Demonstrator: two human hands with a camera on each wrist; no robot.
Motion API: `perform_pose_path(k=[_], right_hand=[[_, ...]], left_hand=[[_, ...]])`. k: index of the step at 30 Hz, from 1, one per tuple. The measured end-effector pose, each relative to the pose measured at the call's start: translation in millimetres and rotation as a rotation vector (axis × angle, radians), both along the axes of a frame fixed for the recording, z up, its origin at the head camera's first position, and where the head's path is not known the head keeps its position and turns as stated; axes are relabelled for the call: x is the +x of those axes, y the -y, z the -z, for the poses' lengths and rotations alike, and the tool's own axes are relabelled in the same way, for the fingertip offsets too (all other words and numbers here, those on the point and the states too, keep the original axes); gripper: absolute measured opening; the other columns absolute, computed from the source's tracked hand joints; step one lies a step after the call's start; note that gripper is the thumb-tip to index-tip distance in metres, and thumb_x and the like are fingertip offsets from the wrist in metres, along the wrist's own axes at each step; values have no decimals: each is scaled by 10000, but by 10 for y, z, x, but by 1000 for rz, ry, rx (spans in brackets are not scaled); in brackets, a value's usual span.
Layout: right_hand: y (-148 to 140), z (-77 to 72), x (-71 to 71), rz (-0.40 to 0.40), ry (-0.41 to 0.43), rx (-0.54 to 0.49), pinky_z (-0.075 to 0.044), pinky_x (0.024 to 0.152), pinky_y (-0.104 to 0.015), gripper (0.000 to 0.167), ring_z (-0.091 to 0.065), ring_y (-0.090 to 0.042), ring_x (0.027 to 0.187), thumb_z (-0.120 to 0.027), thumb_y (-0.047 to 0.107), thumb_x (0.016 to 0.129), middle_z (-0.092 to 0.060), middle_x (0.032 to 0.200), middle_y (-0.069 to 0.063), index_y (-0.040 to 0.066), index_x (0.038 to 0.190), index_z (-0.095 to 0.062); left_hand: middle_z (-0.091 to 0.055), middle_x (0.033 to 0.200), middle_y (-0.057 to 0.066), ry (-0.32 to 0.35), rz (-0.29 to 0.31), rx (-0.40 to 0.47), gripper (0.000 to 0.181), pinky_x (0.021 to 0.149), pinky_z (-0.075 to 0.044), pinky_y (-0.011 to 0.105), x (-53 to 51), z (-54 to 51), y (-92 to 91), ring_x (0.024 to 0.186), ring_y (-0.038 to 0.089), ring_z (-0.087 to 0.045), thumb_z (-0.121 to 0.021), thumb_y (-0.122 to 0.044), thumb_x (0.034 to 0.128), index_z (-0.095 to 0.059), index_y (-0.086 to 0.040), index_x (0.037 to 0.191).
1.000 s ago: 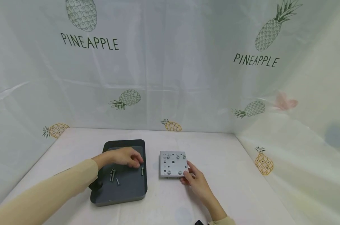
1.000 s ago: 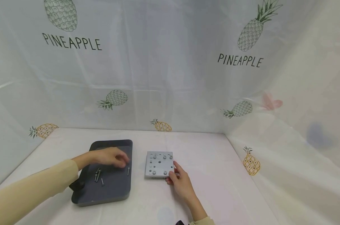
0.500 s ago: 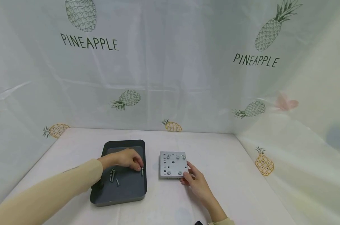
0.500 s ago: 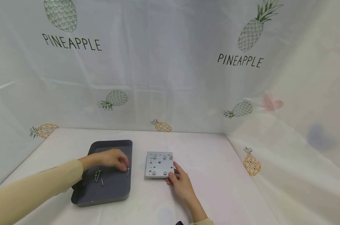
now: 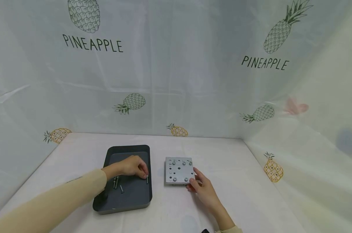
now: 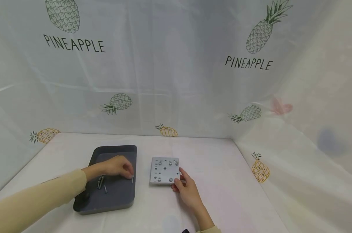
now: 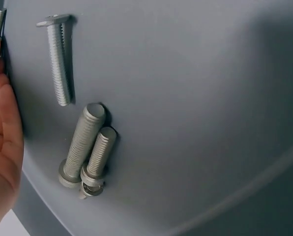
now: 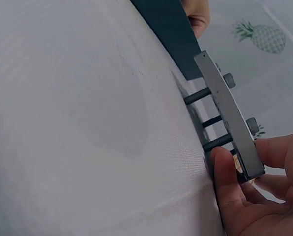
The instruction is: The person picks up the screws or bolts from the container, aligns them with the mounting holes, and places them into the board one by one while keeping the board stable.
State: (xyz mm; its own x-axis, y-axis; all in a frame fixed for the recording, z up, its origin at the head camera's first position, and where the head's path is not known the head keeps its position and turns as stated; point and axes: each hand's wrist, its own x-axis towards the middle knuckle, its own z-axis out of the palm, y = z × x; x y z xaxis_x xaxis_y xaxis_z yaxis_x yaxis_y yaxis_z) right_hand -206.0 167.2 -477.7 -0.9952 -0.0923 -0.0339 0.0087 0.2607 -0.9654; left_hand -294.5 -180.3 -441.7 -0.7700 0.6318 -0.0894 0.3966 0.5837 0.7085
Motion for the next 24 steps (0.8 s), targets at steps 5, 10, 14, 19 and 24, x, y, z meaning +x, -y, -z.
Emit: perform_pose_path(k=[5, 10, 14, 19, 24], right_hand=[[-3, 8, -4, 3, 5, -4, -604, 835, -268, 625, -725, -204, 956, -589, 137, 1098, -568, 1369, -258, 37, 1654, -321], [-10, 19, -8, 3, 7, -14, -608, 829, -282, 629, -727, -213, 953, -598, 137, 1093, -577, 1343, -243, 36, 1652, -326], [-27, 32, -21, 0, 16, -17, -604, 832, -271, 632, -727, -211, 957, -600, 139, 1092, -575, 1342, -240, 54, 1656, -327], [-36, 36, -26, -2, 14, -16, -601, 832, -264, 632, -727, -211, 951, -606, 136, 1090, -579, 1333, -236, 53, 1654, -333], [-34, 27, -19, -14, -2, -35, -613, 837, -298, 634, -728, -235, 959, -601, 121, 1094, -585, 1307, -236, 14, 1649, -314]], left_hand=[[-779, 851, -69, -33, 35, -4, 39, 722, -537, 231, 0, -16, 2, 766, 34, -677, -848, -137, 902, -834, -125, 936], [-756, 843, -83, -55, 53, -12, 38, 691, -518, 231, -33, -7, 22, 754, 38, -640, -816, -117, 932, -812, -151, 947], [-743, 852, -69, -56, 43, 0, 24, 696, -524, 248, -61, 3, 36, 772, 73, -647, -780, -140, 976, -763, -131, 962], [-757, 875, -16, -32, 34, 35, 62, 706, -549, 262, -66, 2, 46, 798, 115, -685, -752, -149, 1002, -729, -95, 982], [-773, 890, 24, 18, 6, 64, 53, 723, -553, 267, -64, -5, 52, 822, 155, -703, -767, -124, 984, -749, -82, 1012]])
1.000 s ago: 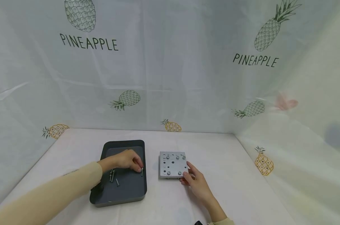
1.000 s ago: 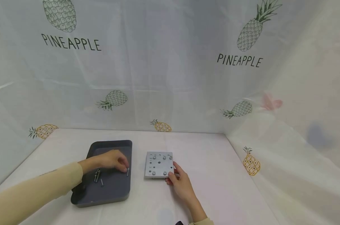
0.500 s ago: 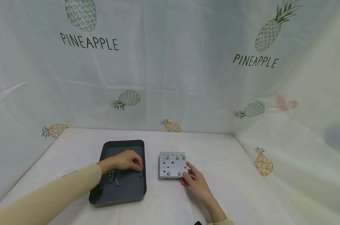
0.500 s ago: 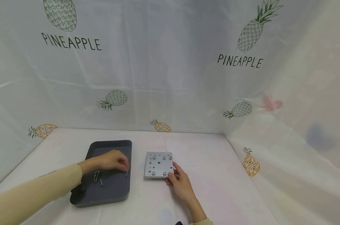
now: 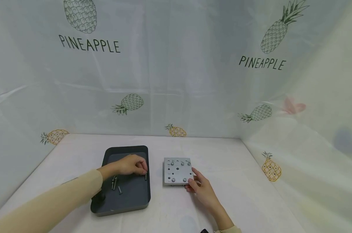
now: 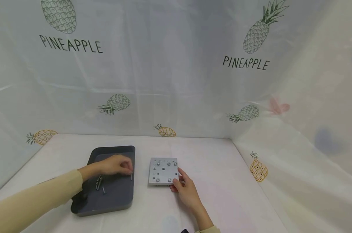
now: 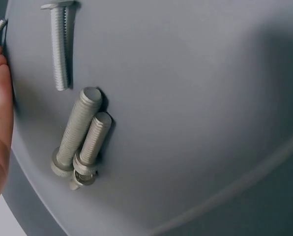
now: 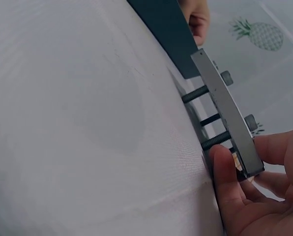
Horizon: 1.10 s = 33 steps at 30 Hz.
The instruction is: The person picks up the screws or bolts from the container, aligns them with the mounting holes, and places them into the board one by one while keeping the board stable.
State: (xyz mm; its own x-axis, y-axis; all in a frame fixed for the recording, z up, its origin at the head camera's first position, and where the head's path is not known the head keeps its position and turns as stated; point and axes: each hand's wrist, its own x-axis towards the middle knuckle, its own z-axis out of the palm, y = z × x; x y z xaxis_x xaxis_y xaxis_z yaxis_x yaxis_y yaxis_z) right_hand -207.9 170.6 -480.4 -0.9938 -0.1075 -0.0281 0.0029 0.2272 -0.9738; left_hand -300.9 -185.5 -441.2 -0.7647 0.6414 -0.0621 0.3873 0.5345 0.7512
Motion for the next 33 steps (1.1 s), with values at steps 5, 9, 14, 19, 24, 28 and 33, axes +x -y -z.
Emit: perform_pose_path(k=[5, 9, 14, 19, 24, 28, 33], right_hand=[[5, -13, 7, -4, -1, -3, -613, 842, -296, 637, -728, -237, 959, -598, 122, 1096, -588, 1305, -236, 16, 1652, -307], [8, -16, 11, -1, 10, 8, -607, 842, -270, 637, -730, -218, 956, -603, 146, 1097, -586, 1317, -233, 44, 1656, -317], [7, -13, 12, -1, 22, 4, -596, 842, -253, 645, -724, -210, 962, -611, 168, 1094, -571, 1318, -220, 67, 1661, -320], [8, -15, 21, 5, 23, 9, -595, 837, -249, 647, -719, -207, 955, -613, 164, 1092, -571, 1304, -211, 64, 1661, -320], [3, -20, 14, 7, 23, 7, -596, 839, -255, 645, -719, -209, 958, -610, 161, 1092, -578, 1302, -209, 67, 1661, -322], [3, -20, 16, 4, 25, 2, -595, 841, -256, 654, -719, -207, 961, -613, 161, 1088, -587, 1296, -207, 60, 1662, -316], [8, -6, 12, -8, 10, -9, -600, 843, -262, 658, -720, -210, 962, -608, 143, 1087, -592, 1294, -226, 32, 1659, -303]], left_hand=[[-792, 949, 7, -5, -16, 11, 118, 756, -558, 273, 7, -20, 53, 862, 132, -711, -773, -154, 984, -789, -97, 1086], [-791, 994, -18, -43, -22, 5, 171, 789, -559, 277, 13, -85, 105, 896, 108, -701, -764, -202, 999, -803, -111, 1139], [-772, 1016, -56, -89, -53, -7, 165, 845, -567, 310, -20, -199, 123, 953, 117, -701, -744, -238, 1018, -798, -141, 1141], [-770, 1085, -40, -122, -77, 24, 160, 924, -580, 393, -82, -360, 41, 1034, 155, -715, -734, -226, 1027, -782, -139, 1152], [-768, 1045, -71, -169, -111, 52, 139, 918, -571, 389, -141, -511, -157, 996, 130, -706, -754, -228, 1013, -783, -176, 1139], [-771, 1022, -83, -199, -114, 72, 145, 872, -564, 357, -192, -564, -351, 946, 109, -700, -758, -215, 1009, -786, -174, 1145], [-769, 1042, -72, -197, -105, 107, 157, 863, -555, 352, -238, -569, -607, 946, 102, -693, -753, -200, 1011, -784, -166, 1161]])
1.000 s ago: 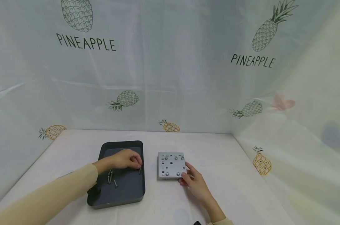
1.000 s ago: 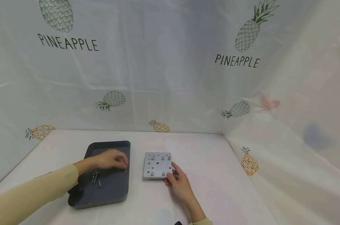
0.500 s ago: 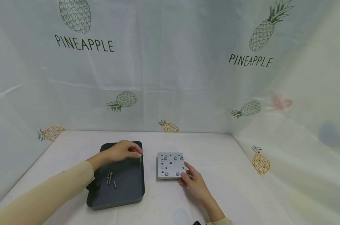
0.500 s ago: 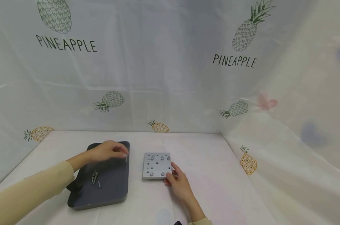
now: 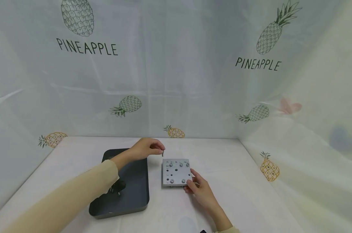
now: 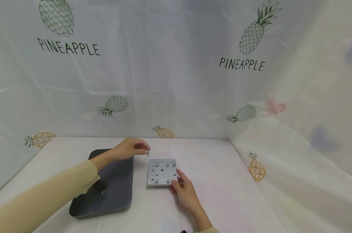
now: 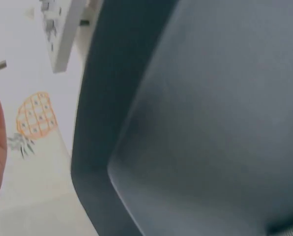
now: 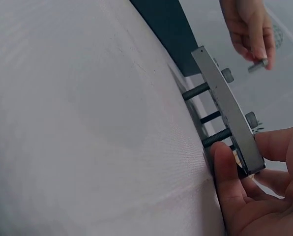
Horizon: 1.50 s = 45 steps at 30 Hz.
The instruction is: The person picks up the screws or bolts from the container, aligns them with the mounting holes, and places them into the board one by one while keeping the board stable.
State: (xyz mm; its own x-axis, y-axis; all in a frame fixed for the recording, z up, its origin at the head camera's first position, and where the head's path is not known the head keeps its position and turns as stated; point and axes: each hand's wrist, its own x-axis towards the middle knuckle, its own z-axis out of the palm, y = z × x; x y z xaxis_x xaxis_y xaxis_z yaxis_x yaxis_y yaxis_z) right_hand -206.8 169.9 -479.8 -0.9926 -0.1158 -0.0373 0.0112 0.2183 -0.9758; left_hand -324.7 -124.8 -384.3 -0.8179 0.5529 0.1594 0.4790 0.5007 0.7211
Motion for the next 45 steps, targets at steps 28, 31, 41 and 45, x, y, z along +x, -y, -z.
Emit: perform_pose_path(k=[28, 31, 41, 45], right_hand=[[11, 1, -7, -37, -22, -30, -606, 850, -276, 651, -720, -222, 968, -598, 128, 1094, -624, 1247, -221, -32, 1644, -289], [2, -5, -8, -31, -19, -31, -606, 850, -278, 652, -721, -223, 969, -601, 132, 1093, -621, 1242, -218, -28, 1644, -291], [-26, 9, -8, -29, -25, -29, -606, 843, -275, 650, -721, -232, 970, -603, 134, 1094, -617, 1244, -223, -25, 1644, -295], [-28, 11, -6, -28, -26, -28, -609, 846, -283, 648, -726, -238, 975, -601, 135, 1096, -617, 1252, -225, -24, 1644, -294]], left_hand=[[-746, 998, -122, 83, -25, 6, 105, 949, -537, 369, -176, 360, -953, 949, 82, -652, -749, -192, 1014, -793, -198, 1109], [-744, 1007, -130, 93, -26, -1, 102, 934, -537, 358, -197, 397, -971, 947, 82, -651, -750, -205, 1014, -793, -212, 1106], [-759, 1059, -103, 121, -7, -14, 118, 872, -535, 322, -218, 406, -1006, 935, 101, -645, -749, -197, 1014, -803, -188, 1119], [-764, 1060, -90, 126, 24, -41, 140, 898, -539, 330, -241, 360, -1002, 932, 98, -646, -751, -178, 1011, -803, -161, 1139]])
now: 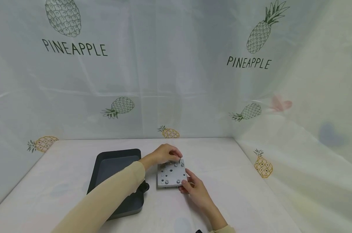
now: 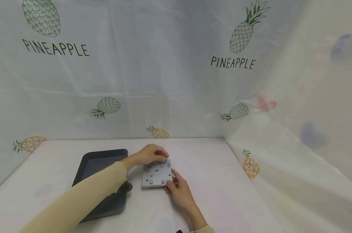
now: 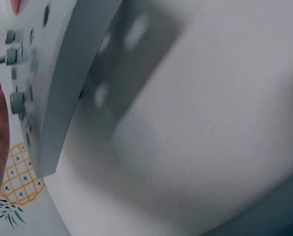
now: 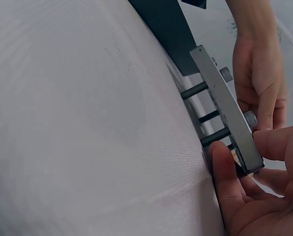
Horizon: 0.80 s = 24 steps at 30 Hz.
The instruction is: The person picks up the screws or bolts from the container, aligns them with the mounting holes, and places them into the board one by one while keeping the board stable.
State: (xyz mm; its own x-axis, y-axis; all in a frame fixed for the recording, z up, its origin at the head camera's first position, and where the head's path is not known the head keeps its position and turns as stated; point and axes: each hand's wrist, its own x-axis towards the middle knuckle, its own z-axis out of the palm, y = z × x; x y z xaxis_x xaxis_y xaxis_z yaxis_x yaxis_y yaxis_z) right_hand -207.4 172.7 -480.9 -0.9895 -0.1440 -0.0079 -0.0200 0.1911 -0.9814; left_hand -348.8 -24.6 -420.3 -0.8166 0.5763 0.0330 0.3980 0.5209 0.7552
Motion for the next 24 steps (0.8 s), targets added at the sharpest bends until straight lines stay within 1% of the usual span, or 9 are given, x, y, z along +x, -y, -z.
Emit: perform_pose_path(k=[3, 6, 12, 17, 21, 24], right_hand=[[-2, -3, 2, 2, 2, -1, -610, 845, -286, 648, -724, -231, 971, -601, 135, 1096, -618, 1256, -223, -22, 1645, -295], [-2, -5, 2, 1, 0, -4, -612, 848, -292, 649, -722, -227, 969, -602, 133, 1095, -621, 1262, -224, -24, 1644, -295], [-7, -12, 7, 5, -4, -6, -612, 848, -294, 646, -722, -232, 970, -605, 132, 1094, -621, 1257, -222, -21, 1643, -301], [-10, -1, 5, 7, -3, 2, -611, 846, -289, 645, -720, -225, 964, -602, 130, 1094, -622, 1259, -221, -25, 1642, -299], [-2, 6, 0, 12, -1, 8, -612, 845, -290, 644, -717, -224, 965, -601, 128, 1094, -622, 1257, -216, -19, 1644, -301], [8, 4, -5, 15, -6, 18, -613, 845, -294, 646, -717, -226, 970, -601, 133, 1094, -626, 1249, -204, -15, 1646, -300]], left_hand=[[-764, 1023, -70, -9, 34, -16, 135, 908, -538, 332, -16, -40, -5, 913, 97, -647, -755, -150, 1003, -802, -139, 1129], [-757, 982, -62, -20, 59, -32, 127, 891, -533, 315, -24, -64, -12, 885, 92, -637, -755, -131, 999, -803, -131, 1117], [-751, 962, -79, -34, 83, -66, 113, 855, -523, 275, -46, -46, -34, 860, 80, -624, -753, -128, 999, -813, -159, 1089], [-755, 986, -80, -47, 101, -87, 138, 883, -538, 298, -59, -53, -34, 879, 78, -632, -753, -136, 1000, -816, -171, 1118], [-757, 1029, -72, -64, 127, -78, 183, 940, -546, 326, -97, -93, 59, 926, 77, -648, -752, -133, 1002, -804, -143, 1176], [-769, 1089, -23, -55, 162, -83, 197, 968, -550, 332, -102, -179, 210, 961, 69, -664, -748, -140, 1007, -794, -158, 1197]])
